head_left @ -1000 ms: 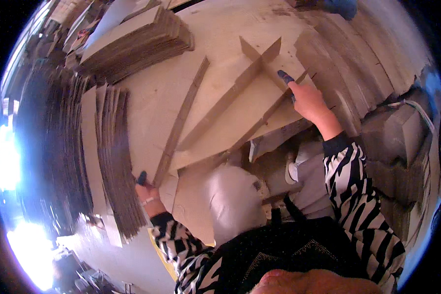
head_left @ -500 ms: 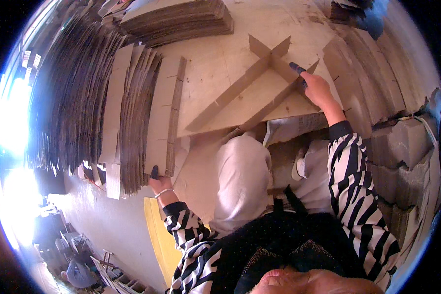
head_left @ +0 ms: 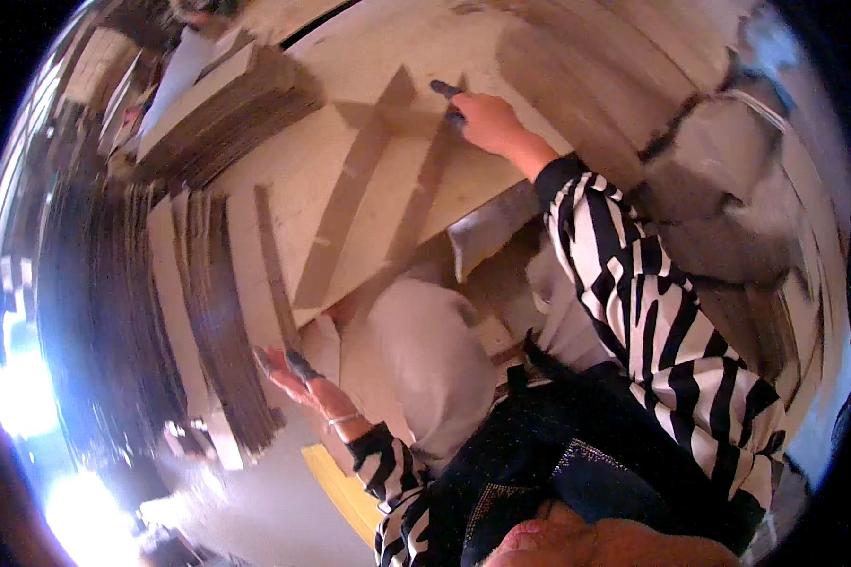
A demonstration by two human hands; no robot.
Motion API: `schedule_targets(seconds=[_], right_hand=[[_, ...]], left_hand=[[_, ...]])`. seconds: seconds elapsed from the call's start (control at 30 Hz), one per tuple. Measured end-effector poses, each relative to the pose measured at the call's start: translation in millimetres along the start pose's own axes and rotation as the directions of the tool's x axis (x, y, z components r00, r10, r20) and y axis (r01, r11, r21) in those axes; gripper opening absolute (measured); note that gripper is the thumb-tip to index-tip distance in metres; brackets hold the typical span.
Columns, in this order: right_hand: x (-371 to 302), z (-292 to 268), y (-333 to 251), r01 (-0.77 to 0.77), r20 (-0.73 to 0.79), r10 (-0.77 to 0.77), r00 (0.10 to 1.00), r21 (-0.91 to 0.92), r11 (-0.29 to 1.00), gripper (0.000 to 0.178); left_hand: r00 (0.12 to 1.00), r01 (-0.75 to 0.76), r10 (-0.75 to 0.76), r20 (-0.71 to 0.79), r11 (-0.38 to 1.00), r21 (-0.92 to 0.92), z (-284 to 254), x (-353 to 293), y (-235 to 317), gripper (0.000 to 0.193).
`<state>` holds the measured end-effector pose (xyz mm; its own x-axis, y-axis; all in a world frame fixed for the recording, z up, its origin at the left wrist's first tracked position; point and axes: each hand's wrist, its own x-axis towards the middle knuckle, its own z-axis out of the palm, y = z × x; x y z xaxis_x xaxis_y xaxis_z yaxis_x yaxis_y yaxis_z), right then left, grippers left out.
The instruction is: The person sits on the floor and uses a utility knife to cut rectangular pieces of cardboard on a low wooden table. They repeatedly pick up a piece, cut it, and place it aside, handling the material one at a time.
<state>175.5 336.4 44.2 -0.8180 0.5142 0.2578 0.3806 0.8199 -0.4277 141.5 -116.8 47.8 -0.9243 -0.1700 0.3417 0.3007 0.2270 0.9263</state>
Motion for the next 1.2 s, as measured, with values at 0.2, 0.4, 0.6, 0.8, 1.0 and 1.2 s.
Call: schedule_targets(seconds=[0.2,0.4,0.6,0.8,1.0,1.2], right_hand=[[-39,-4,-16,-0.070,-0.160,0.049,0.986,-0.130,0.989,0.051],[-121,-22,123,-0.186,-0.163,0.118,0.980,-0.510,0.839,0.071],[-86,-62,54,-0.074,-0.250,-0.005,0.968,-0.304,0.950,0.041],[-89,-65,-40,0.284,-0.163,-0.256,0.953,0.184,0.941,0.021],[-79,8,-141,0.282,0.031,-0.336,0.941,0.474,0.834,0.023],[-67,25,-165,0.257,0.168,-0.324,0.931,0.328,0.909,0.024]], left_hand=[[0.987,-0.113,0.111,0.120,0.994,0.008,18,39,-82,0.047],[0.947,-0.292,0.261,0.188,0.942,0.163,109,38,-82,0.052],[0.870,-0.492,0.396,0.295,0.739,0.460,47,71,-32,0.035],[0.733,-0.506,0.159,0.662,0.777,0.375,77,120,10,0.039],[0.691,-0.581,-0.235,0.683,0.380,0.719,105,138,-41,0.044],[0.711,-0.576,-0.212,0.670,0.371,0.729,101,136,-58,0.027]])
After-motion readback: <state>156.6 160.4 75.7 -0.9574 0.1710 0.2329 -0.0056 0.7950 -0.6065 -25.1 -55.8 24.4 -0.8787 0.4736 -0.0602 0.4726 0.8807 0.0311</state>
